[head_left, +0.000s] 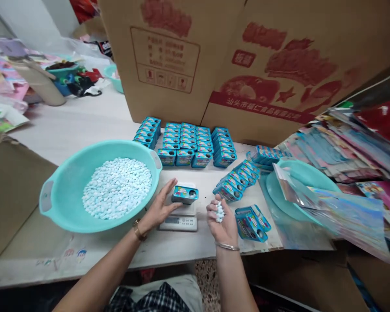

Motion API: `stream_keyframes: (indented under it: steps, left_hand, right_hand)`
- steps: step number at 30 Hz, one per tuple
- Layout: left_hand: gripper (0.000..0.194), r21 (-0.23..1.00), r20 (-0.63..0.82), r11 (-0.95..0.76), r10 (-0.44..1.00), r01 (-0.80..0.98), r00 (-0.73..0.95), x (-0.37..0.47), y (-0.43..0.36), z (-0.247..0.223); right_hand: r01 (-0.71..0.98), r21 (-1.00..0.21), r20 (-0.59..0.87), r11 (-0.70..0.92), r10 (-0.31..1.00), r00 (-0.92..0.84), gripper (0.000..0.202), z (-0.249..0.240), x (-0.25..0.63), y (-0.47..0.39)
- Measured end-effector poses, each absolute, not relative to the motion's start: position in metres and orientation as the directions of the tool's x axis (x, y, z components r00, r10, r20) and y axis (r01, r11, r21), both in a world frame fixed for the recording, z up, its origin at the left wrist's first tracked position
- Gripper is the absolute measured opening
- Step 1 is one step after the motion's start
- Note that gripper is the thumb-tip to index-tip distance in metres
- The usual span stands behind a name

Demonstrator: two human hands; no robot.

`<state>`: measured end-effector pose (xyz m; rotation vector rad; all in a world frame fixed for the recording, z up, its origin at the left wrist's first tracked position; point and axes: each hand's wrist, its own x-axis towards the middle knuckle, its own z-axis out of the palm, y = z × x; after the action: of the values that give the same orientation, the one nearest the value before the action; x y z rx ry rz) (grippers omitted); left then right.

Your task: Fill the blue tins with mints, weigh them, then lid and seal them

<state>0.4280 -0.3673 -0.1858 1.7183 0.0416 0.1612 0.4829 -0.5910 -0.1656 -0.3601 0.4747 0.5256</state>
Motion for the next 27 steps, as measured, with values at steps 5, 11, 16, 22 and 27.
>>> stream_keyframes:
  steps: [5, 11, 16, 22, 27]
  left_hand:
    - [0.061, 0.988, 0.052, -0.151, 0.281, -0.009, 0.958, 0.377, -0.370, -0.175]
    - [0.050, 0.988, -0.058, -0.101, 0.450, 0.116, 0.891, 0.323, -0.378, -0.190]
    - [0.052, 0.975, -0.018, -0.190, 0.445, 0.114, 0.895, 0.310, -0.373, -0.196]
    - [0.052, 0.968, -0.032, -0.208, 0.451, 0.139, 0.892, 0.322, -0.372, -0.199]
    - [0.053, 0.967, 0.016, -0.239, 0.414, 0.091, 0.910, 0.341, -0.375, -0.192]
  right_hand:
    - [-0.545, -0.263, -0.512, 0.796, 0.363, 0.779, 0.017, -0.157, 0.484, -0.597]
    - [-0.535, -0.400, -0.488, 0.744, 0.321, 0.812, 0.024, -0.149, 0.486, -0.596]
    - [-0.505, -0.541, -0.474, 0.673, 0.253, 0.844, 0.025, -0.139, 0.489, -0.589]
    - [-0.501, -0.607, -0.470, 0.616, 0.230, 0.852, 0.029, -0.131, 0.490, -0.579]
    - [-0.487, -0.705, -0.446, 0.516, 0.211, 0.870, 0.030, -0.126, 0.492, -0.571]
